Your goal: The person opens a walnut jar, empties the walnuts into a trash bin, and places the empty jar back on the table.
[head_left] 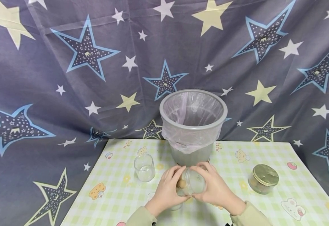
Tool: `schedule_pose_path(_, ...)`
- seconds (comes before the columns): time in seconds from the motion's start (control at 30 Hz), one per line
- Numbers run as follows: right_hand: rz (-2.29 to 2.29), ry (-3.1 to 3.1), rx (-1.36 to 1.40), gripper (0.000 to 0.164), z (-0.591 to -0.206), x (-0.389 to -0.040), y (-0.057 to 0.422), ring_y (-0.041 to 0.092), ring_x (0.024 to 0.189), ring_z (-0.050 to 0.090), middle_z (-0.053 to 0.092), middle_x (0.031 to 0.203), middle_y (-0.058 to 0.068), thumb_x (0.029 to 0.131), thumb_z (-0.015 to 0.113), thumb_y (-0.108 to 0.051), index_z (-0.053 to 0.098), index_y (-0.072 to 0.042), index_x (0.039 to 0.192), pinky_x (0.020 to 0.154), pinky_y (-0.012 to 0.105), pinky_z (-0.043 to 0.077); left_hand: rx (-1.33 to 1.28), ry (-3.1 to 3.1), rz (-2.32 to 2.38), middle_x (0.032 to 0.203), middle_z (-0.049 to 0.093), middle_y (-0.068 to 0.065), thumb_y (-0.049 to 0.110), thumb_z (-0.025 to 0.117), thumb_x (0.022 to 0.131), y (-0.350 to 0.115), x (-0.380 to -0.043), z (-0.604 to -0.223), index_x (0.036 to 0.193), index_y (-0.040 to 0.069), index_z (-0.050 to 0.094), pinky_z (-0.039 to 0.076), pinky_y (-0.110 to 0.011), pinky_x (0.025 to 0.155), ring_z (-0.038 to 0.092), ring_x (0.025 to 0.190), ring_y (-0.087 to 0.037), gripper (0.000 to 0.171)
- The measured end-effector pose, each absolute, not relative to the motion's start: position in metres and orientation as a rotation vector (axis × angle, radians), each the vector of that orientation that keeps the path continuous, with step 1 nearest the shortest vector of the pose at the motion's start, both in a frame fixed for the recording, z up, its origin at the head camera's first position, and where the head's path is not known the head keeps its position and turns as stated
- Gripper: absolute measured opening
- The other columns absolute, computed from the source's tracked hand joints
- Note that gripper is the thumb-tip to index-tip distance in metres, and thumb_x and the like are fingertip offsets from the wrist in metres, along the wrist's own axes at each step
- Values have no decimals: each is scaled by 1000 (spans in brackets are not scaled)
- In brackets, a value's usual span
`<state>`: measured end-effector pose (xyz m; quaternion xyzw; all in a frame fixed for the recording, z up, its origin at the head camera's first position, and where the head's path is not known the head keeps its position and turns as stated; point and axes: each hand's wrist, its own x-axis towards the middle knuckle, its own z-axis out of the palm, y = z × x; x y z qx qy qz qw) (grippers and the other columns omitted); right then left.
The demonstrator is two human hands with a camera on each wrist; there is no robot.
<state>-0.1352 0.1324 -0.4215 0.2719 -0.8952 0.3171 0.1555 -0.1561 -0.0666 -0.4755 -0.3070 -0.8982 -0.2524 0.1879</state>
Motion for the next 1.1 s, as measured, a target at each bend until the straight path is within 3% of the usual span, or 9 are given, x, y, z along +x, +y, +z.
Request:
schedule_pose_path(0.27,978,-2565,754,82,-424,-132,130,25,104,52,51,120,10,47,92,-14,59,-12,122,76,42,54,-944,-2410,-567,127,50,-5,48,90,50,-75,-160,-480,141,16,39,43,-44,101,51,116,-22,109)
schedule_pose_path(0.43,995,-2535,769,82,-424,-132,130,23,103,52,51,119,8,45,93,-15,60,-13,120,77,40,54,-969,-2343,-559,123,54,-4,40,91,50,-78,-165,-483,137,15,45,47,-42,96,54,111,-21,102)
schedule_pose_path(0.73,1031,-2435,944,81,-425,-134,140,24,100,50,49,121,13,52,91,-12,56,-11,125,63,21,53,-1023,-2329,-617,120,57,-1,34,91,45,-79,-168,-478,132,15,50,48,-44,91,56,113,-23,98)
schedule_pose_path(0.97,759,-2315,1206,84,-422,-135,147,29,109,50,52,125,12,43,92,-19,59,-19,120,76,44,57,-1162,-2421,-739,120,61,-1,36,91,47,-80,-165,-473,136,13,47,51,-36,90,59,104,-15,102)
schedule_pose_path(1.1,687,-2247,1294,87,-421,-134,149,32,111,49,50,128,15,43,92,-17,57,-18,123,78,48,56,-1169,-2487,-743,124,59,0,36,90,50,-82,-165,-473,138,14,43,51,-37,91,58,107,-16,102)
